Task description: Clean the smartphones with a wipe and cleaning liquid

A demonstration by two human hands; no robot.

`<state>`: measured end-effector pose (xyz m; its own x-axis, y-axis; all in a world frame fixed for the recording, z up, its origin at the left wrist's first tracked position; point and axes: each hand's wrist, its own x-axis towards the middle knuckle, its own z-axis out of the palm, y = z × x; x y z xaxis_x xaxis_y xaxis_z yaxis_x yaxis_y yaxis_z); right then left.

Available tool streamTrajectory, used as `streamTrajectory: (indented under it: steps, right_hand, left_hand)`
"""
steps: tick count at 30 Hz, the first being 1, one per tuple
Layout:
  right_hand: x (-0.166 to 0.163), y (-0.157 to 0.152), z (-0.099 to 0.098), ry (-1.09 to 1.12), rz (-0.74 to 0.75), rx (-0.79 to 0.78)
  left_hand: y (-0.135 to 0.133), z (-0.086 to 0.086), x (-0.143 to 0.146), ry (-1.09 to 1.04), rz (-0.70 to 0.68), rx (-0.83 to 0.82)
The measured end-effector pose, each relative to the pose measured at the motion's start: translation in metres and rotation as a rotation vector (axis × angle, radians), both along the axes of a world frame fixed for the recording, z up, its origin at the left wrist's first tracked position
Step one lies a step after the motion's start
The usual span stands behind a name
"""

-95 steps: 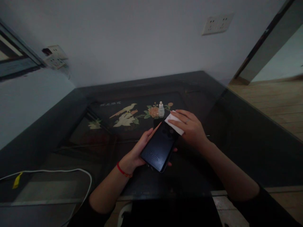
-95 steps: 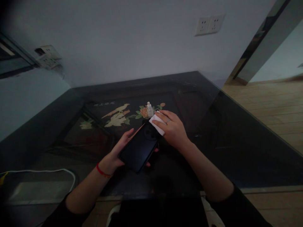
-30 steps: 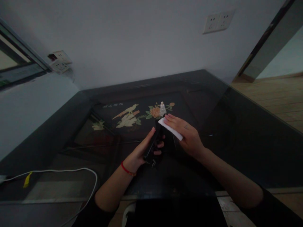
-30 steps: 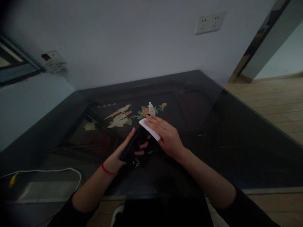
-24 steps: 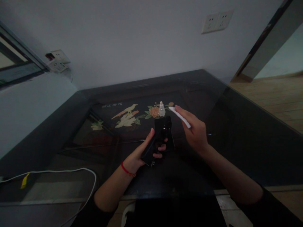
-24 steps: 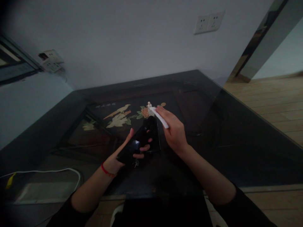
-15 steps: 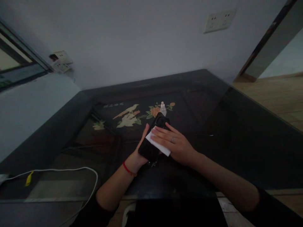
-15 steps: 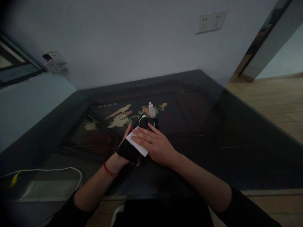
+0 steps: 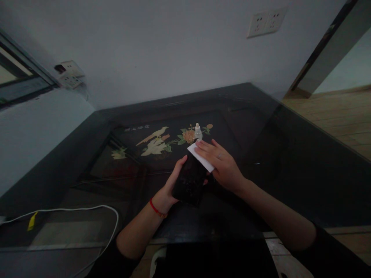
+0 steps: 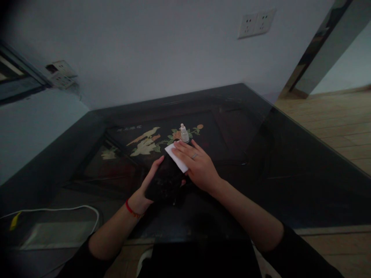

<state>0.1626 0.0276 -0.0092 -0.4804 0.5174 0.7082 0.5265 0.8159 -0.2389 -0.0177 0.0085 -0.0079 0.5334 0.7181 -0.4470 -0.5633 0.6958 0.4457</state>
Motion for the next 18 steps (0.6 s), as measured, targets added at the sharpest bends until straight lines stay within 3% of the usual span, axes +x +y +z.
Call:
streamTrajectory:
  steps: [3,9,13,18]
  right_hand:
    - [-0.003,-0.002,0.0,-0.051,0.094,0.035]
    - [0.004,0.003,-0.002,0.034,-0.07,0.013]
    - [0.004,0.002,-0.002,-0.03,0.052,0.086]
    - [0.008,0.004,-0.002,0.034,-0.09,0.038]
  left_hand:
    - [0.0,-0.003,0.0,0.02,0.091,-0.012]
    - [0.0,-0.003,0.0,0.036,-0.041,0.024]
    - [0.001,-0.006,0.001,0.011,0.021,0.022]
    - [0.0,0.001,0.003,-0.051,-0.025,0.032]
